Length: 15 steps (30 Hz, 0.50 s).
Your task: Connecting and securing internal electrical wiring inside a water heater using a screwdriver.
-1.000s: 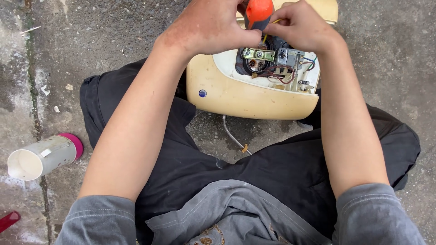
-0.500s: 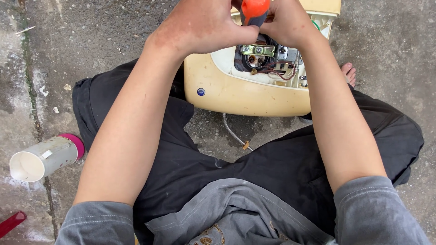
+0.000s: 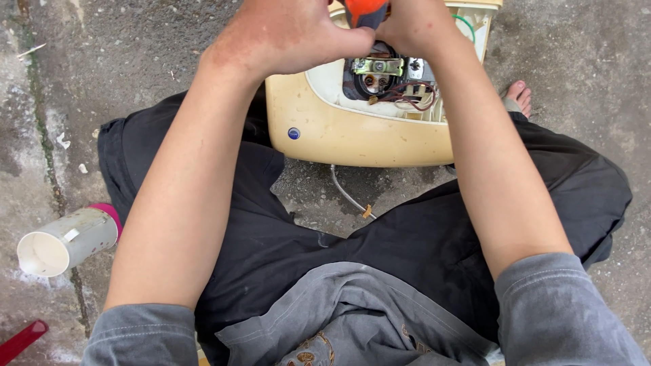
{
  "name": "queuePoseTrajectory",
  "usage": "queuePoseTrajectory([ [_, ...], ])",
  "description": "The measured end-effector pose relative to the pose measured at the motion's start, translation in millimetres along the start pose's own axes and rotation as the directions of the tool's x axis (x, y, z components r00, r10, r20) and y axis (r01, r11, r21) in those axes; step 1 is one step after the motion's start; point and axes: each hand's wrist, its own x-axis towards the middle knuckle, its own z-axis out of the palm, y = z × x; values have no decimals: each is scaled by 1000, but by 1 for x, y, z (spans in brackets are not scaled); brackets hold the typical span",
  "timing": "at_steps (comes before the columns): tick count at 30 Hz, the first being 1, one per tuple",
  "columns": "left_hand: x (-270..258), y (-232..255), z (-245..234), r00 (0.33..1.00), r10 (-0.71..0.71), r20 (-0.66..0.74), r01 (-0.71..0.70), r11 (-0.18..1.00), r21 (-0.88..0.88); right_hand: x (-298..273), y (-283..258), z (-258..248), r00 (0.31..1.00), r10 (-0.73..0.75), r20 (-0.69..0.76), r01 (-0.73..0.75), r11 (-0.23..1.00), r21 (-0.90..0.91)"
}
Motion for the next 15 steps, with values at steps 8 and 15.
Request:
queuePoseTrajectory([
  [8,1,7,-7,999,5,33,-4,999,-32,5,-3,16,997,50,-59,-45,996,73],
  [15,6,2,-1,995,94,40,-94,996,-3,18,-14,15,995,78,-54,-72,992,104],
])
